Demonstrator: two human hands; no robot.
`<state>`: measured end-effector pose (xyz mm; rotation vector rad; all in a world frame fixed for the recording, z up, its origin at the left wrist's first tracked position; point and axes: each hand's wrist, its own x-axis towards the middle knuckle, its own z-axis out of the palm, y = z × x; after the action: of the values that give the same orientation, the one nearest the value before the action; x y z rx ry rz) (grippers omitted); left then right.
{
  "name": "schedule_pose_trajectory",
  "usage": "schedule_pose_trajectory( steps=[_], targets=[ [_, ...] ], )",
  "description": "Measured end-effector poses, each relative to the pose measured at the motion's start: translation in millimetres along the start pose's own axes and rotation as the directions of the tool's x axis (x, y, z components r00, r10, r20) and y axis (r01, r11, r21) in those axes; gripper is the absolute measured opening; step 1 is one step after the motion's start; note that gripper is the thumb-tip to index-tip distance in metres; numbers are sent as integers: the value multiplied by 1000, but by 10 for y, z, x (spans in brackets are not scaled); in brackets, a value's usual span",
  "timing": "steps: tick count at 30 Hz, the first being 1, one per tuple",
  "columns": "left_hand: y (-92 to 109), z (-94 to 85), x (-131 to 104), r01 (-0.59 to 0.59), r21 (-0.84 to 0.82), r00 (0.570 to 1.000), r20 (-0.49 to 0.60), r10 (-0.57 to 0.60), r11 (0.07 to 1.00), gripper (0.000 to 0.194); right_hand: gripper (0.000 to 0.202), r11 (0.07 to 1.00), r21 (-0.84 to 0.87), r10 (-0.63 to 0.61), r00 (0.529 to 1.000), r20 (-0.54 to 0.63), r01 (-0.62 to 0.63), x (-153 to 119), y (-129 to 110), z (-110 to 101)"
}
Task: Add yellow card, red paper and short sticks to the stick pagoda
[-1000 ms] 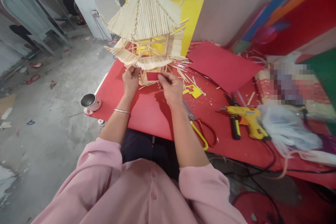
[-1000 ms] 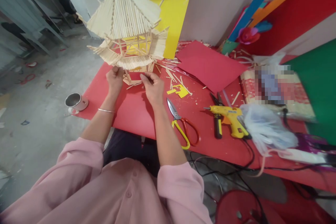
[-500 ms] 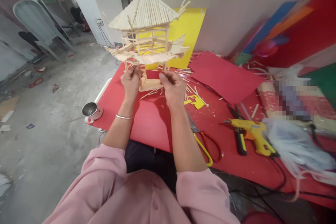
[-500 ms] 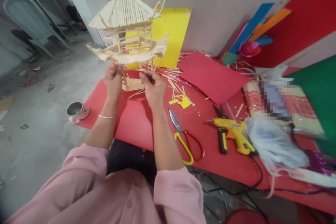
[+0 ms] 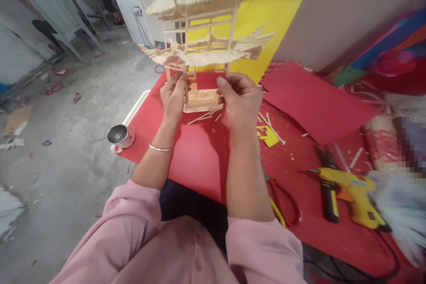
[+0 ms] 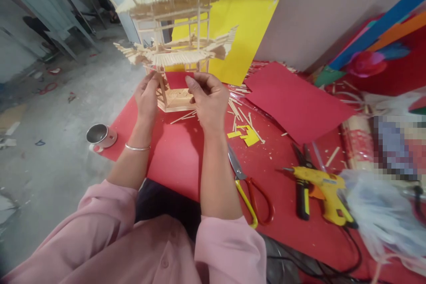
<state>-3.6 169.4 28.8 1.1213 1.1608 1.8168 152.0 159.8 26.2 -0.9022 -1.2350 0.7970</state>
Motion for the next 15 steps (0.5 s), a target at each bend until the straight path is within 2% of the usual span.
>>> schedule_pose_trajectory(
  steps=[6, 15],
  targets=[
    [-60, 16, -11, -14, -57, 1000, -12, 14, 998, 26, 36, 999, 26, 45, 999, -13, -45, -9, -22, -12],
    [-143, 2, -23, -29, -10, 1000, -12, 29, 1000, 30, 32, 1000, 10, 10, 1000, -1, -10, 35, -61, -1]
  ],
)
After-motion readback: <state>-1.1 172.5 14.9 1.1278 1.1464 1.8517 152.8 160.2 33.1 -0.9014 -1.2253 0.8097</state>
